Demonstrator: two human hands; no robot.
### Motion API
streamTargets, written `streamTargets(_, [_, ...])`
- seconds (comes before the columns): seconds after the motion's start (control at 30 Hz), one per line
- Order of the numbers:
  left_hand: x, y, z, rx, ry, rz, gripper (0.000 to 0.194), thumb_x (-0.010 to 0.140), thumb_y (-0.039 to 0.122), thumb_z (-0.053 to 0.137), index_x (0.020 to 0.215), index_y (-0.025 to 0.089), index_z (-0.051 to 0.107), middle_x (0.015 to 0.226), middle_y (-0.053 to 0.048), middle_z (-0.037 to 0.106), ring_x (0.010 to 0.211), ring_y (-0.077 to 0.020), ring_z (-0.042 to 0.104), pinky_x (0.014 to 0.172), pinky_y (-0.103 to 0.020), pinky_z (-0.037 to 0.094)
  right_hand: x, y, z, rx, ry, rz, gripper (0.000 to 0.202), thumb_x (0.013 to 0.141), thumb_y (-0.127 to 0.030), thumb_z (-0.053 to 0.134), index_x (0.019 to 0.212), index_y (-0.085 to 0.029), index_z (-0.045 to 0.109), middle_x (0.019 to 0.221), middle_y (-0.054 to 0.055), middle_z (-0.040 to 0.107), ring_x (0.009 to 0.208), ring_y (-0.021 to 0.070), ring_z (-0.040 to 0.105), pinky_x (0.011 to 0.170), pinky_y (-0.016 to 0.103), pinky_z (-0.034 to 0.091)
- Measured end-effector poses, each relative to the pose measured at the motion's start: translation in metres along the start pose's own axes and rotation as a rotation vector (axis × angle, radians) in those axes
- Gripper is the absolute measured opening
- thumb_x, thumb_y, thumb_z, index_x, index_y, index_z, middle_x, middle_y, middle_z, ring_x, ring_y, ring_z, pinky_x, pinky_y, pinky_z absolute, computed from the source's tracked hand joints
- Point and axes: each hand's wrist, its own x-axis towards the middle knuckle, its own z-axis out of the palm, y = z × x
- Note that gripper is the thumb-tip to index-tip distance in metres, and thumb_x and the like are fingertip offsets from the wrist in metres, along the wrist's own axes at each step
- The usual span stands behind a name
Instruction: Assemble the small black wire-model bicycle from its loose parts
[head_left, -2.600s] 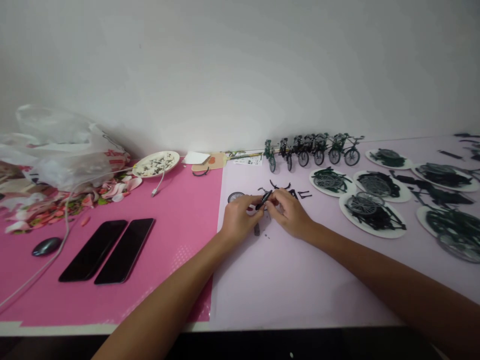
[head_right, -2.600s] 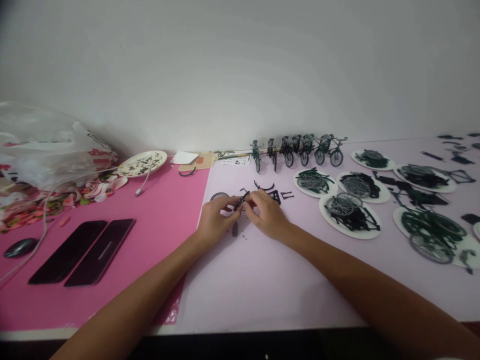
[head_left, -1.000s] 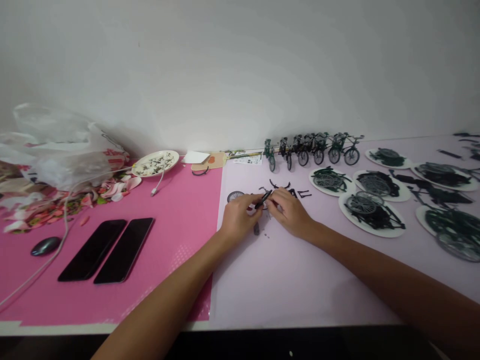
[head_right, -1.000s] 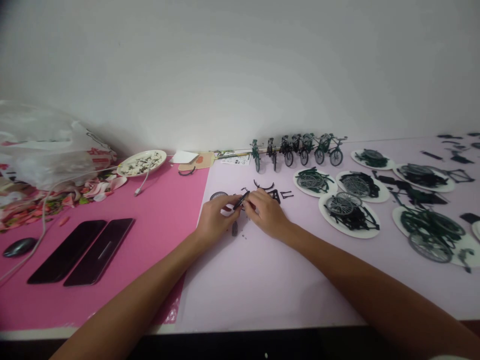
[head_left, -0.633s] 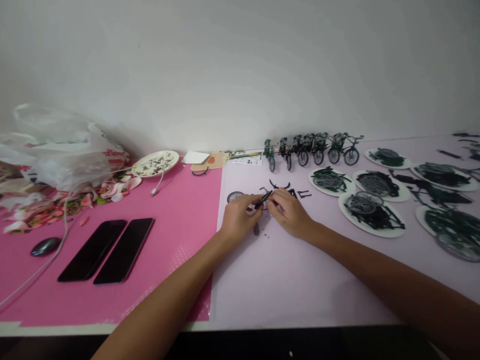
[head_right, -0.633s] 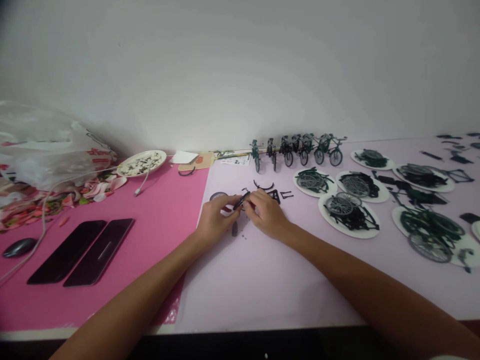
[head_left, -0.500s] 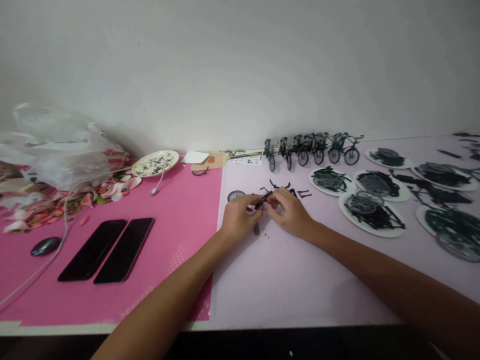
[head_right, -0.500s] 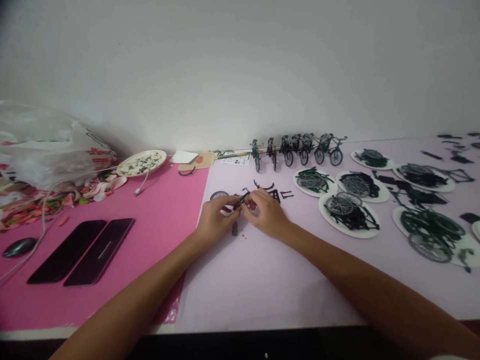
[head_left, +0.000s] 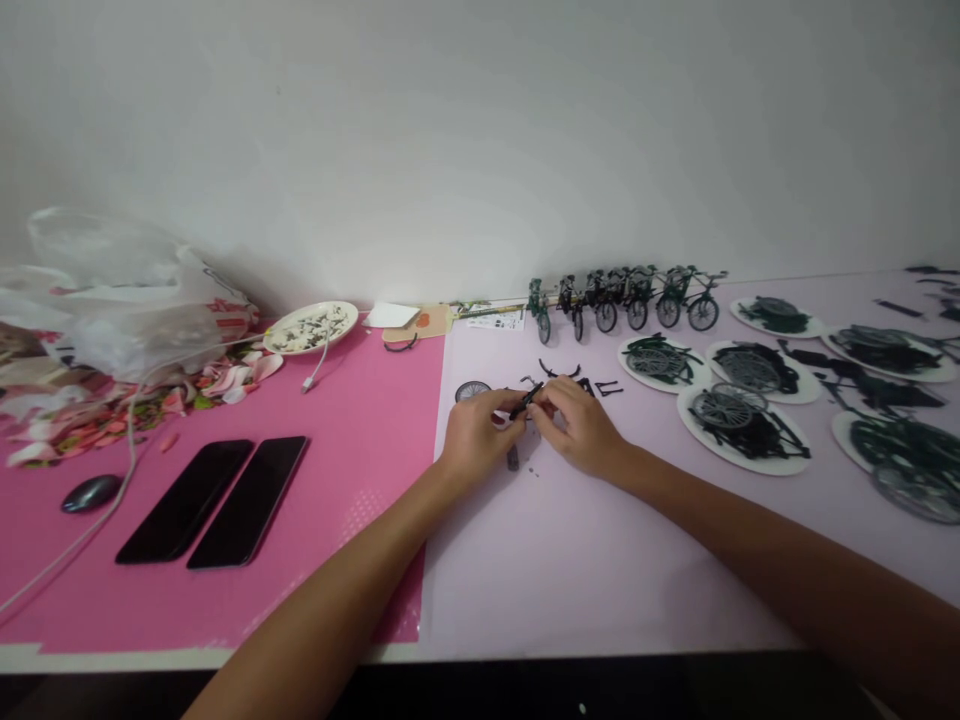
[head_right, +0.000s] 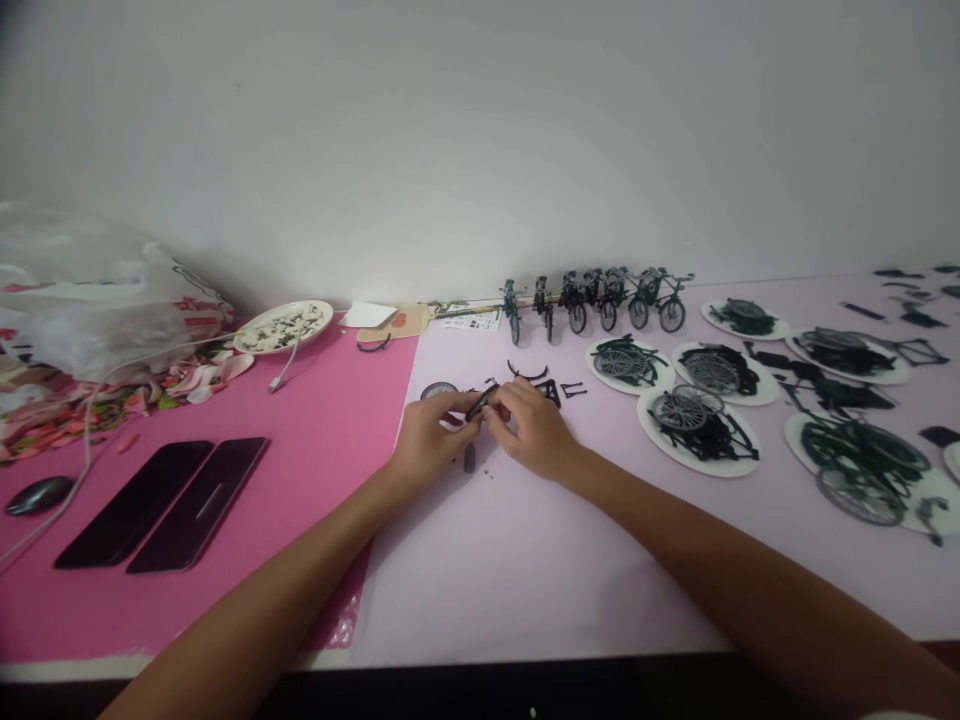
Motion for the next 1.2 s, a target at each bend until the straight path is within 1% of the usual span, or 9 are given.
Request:
streamTargets(0.2, [0.0003, -0.0003, 0.0006, 0.000, 0.020, 0.015, 0.031, 0.084, 0.011, 0.069, 0.111, 0.022, 0.080, 0.101, -0.003, 0.083, 0.088, -0.0190, 0.077, 0.075, -0.029, 0.064, 0.0008, 0.0001, -0.0008, -0.001, -0.034, 0.011, 0.024, 0.103, -0.022, 0.049, 0.079, -0.024, 0.048, 0.074, 0.003, 0.054, 0.078, 0.0232, 0.051, 0.072, 0.039, 0.044])
streamTargets(0.33, [0.0003, -0.0001, 0.0005, 0.006, 0.019, 0.018, 0.033, 0.083, 0.009, 0.069, 0.111, 0.023, 0.080, 0.101, -0.002, 0.083, 0.088, -0.0184, 0.077, 0.076, -0.029, 0.065, 0.0007, 0.0009, -0.0004, 0.006, -0.042, 0.028, 0.028, 0.104, -0.024, 0.047, 0.077, -0.024, 0.048, 0.073, 0.003, 0.054, 0.078, 0.0232, 0.051, 0.071, 0.039, 0.044])
streamTargets(0.47, [0.0001, 0.0007, 0.0000, 0.010, 0.014, 0.007, 0.033, 0.083, 0.009, 0.069, 0.111, 0.022, 0.080, 0.100, -0.003, 0.083, 0.088, -0.0183, 0.077, 0.077, -0.028, 0.065, -0.0004, 0.0010, 0.0001, 0.018, -0.043, 0.052, 0.027, 0.104, -0.023, 0.047, 0.077, -0.024, 0.048, 0.074, 0.003, 0.055, 0.078, 0.0229, 0.053, 0.069, 0.038, 0.044])
streamTargets(0.53, [0.0001, 0.0011, -0.0001, 0.006, 0.012, 0.003, 0.032, 0.084, 0.010, 0.070, 0.111, 0.022, 0.080, 0.101, -0.003, 0.083, 0.088, -0.0185, 0.077, 0.077, -0.028, 0.064, -0.0010, 0.0008, 0.0001, 0.020, -0.029, 0.054, 0.022, 0.102, -0.023, 0.051, 0.080, -0.024, 0.049, 0.075, 0.003, 0.055, 0.078, 0.0228, 0.054, 0.070, 0.037, 0.044])
streamTargets(0.67, [0.0001, 0.0017, 0.0000, 0.002, 0.007, -0.006, 0.030, 0.084, 0.011, 0.071, 0.110, 0.021, 0.080, 0.102, -0.003, 0.083, 0.090, -0.0187, 0.077, 0.077, -0.028, 0.064, -0.0013, 0.0003, 0.0003, 0.012, 0.015, 0.062, 0.014, 0.093, -0.018, 0.059, 0.084, -0.024, 0.050, 0.075, 0.002, 0.054, 0.077, 0.0223, 0.055, 0.068, 0.035, 0.045])
streamTargets(0.77, [-0.0002, 0.0018, 0.0002, -0.002, 0.012, -0.004, 0.031, 0.084, 0.010, 0.070, 0.111, 0.021, 0.080, 0.102, -0.004, 0.083, 0.091, -0.0192, 0.077, 0.076, -0.028, 0.064, -0.0008, -0.0002, 0.0005, 0.003, 0.029, 0.046, 0.016, 0.093, -0.016, 0.059, 0.082, -0.024, 0.049, 0.073, 0.001, 0.053, 0.076, 0.0220, 0.054, 0.068, 0.035, 0.044])
streamTargets(0.93, [-0.0008, 0.0016, 0.0008, -0.009, 0.019, 0.006, 0.031, 0.083, 0.011, 0.071, 0.111, 0.021, 0.080, 0.100, -0.004, 0.083, 0.089, -0.0190, 0.077, 0.075, -0.028, 0.064, 0.0005, -0.0011, 0.0002, -0.008, 0.040, -0.002, 0.019, 0.095, -0.017, 0.056, 0.081, -0.025, 0.047, 0.072, 0.001, 0.051, 0.075, 0.0218, 0.053, 0.068, 0.035, 0.044])
streamTargets(1.2, [-0.0008, 0.0005, 0.0012, 0.008, 0.022, 0.018, 0.032, 0.084, 0.010, 0.071, 0.113, 0.022, 0.080, 0.099, -0.004, 0.083, 0.088, -0.0186, 0.078, 0.075, -0.027, 0.065, 0.0018, -0.0009, -0.0007, -0.036, 0.025, -0.032, 0.021, 0.096, -0.017, 0.054, 0.078, -0.025, 0.046, 0.070, 0.001, 0.051, 0.074, 0.0222, 0.051, 0.068, 0.036, 0.043])
